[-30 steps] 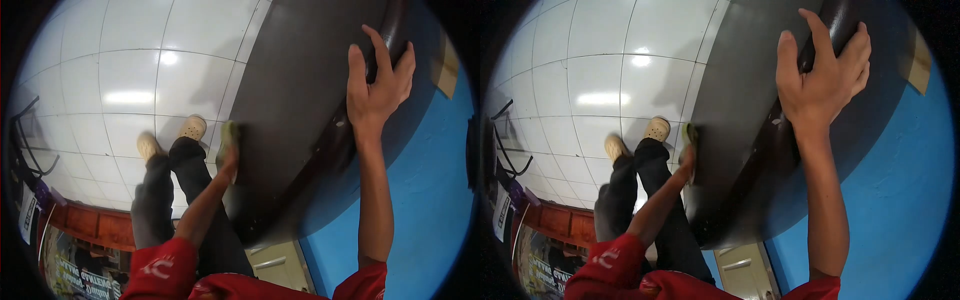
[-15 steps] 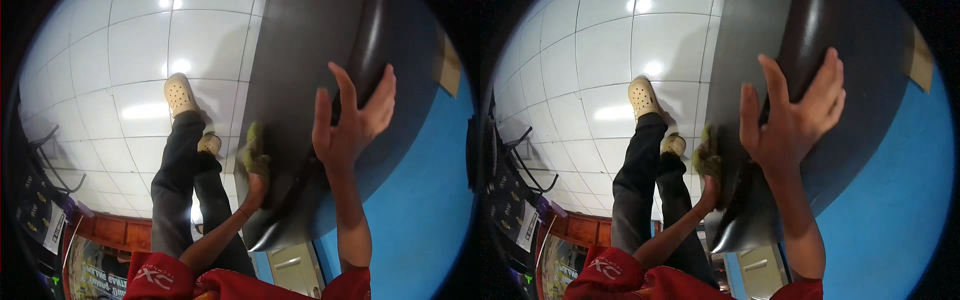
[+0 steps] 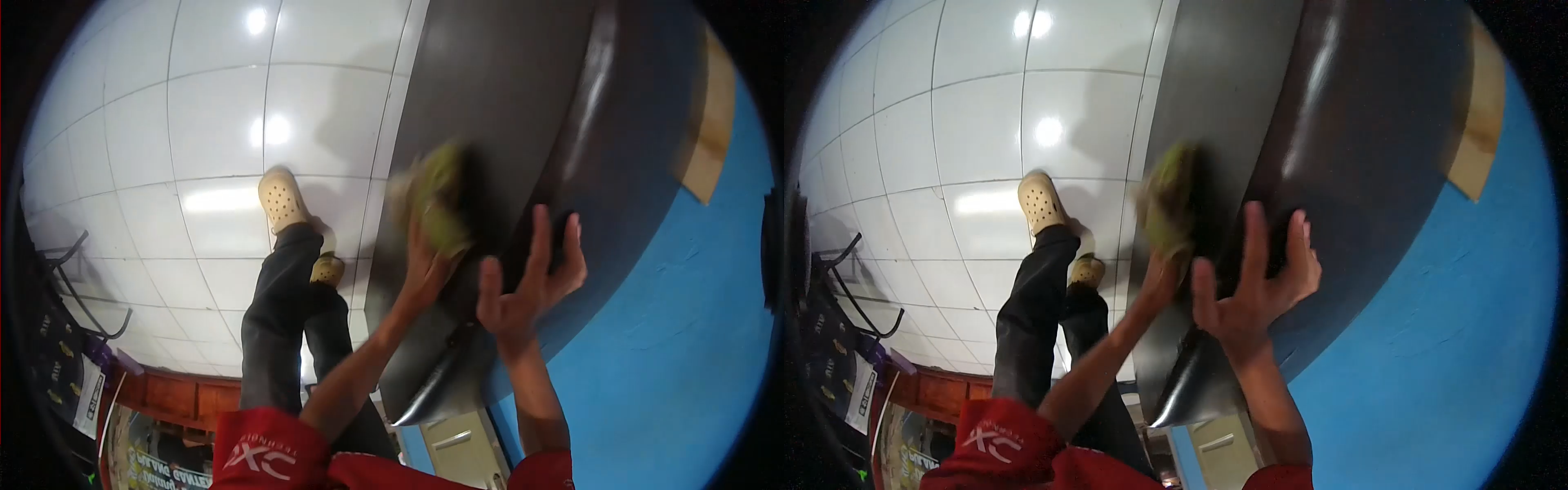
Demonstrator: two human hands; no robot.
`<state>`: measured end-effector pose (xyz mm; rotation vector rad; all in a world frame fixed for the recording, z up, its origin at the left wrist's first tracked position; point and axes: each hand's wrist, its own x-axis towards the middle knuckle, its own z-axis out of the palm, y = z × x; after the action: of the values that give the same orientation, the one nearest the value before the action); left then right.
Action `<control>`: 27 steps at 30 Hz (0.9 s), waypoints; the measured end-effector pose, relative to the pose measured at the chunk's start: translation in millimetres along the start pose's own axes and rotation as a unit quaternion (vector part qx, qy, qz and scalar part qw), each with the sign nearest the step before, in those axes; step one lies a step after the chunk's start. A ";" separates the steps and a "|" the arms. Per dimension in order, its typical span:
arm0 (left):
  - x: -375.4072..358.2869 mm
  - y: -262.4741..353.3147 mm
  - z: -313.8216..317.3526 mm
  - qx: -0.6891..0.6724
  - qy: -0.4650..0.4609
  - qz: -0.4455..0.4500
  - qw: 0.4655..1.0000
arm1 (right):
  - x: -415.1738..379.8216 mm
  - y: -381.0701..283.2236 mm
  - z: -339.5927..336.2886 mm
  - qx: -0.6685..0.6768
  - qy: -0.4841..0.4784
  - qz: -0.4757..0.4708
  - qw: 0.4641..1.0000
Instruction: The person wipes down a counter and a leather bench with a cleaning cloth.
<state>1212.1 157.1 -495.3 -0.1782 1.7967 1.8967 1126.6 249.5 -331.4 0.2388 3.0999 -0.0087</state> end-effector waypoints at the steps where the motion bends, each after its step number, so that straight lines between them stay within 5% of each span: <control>1: -38.7 -20.2 -4.4 0.016 -0.005 -0.062 0.998 | 20.0 18.5 -5.0 0.074 -0.014 0.038 0.996; 4: -117.7 -118.5 -4.1 0.103 -0.033 -0.258 0.960 | 128.5 67.2 -17.6 -0.052 0.012 -0.007 0.999; 5: -97.1 -142.4 1.7 0.134 -0.028 -0.215 0.967 | 171.0 97.9 -3.6 -0.063 0.077 -0.081 0.992; 9: -21.4 -212.9 1.5 0.275 -0.019 -0.092 0.957 | 235.1 108.7 30.3 -0.056 0.126 0.009 0.990; 12: 174.4 -35.9 -7.5 -0.069 -0.082 -0.141 0.984 | 243.7 111.2 37.6 0.130 0.168 -0.060 0.975; 13: 191.7 19.6 5.1 -0.027 -0.025 -0.040 0.999 | 243.2 111.8 37.0 0.128 0.169 -0.046 0.976; 14: 193.9 68.9 11.3 0.014 0.030 0.056 0.998 | 240.8 111.9 34.1 0.124 0.164 -0.030 0.978; 17: 94.0 138.1 -5.7 0.049 -0.057 0.080 0.994 | 241.5 102.3 30.5 0.119 0.172 -0.020 0.978; 20: 12.5 73.0 -12.2 -0.096 -0.002 -0.069 0.993 | 244.1 94.7 23.8 0.085 0.168 -0.034 0.981; 23: 0.9 -92.1 -6.5 0.011 0.032 -0.240 0.970 | 243.1 88.1 28.0 0.096 0.152 -0.024 0.983; 27: 161.1 -134.3 -0.2 -0.020 0.112 -0.102 0.988 | 238.3 94.2 33.2 0.167 0.122 0.035 0.978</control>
<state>1134.1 199.5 -685.3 -0.5890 1.8053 1.8254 906.7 378.8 -372.7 0.3845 3.3136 -0.5407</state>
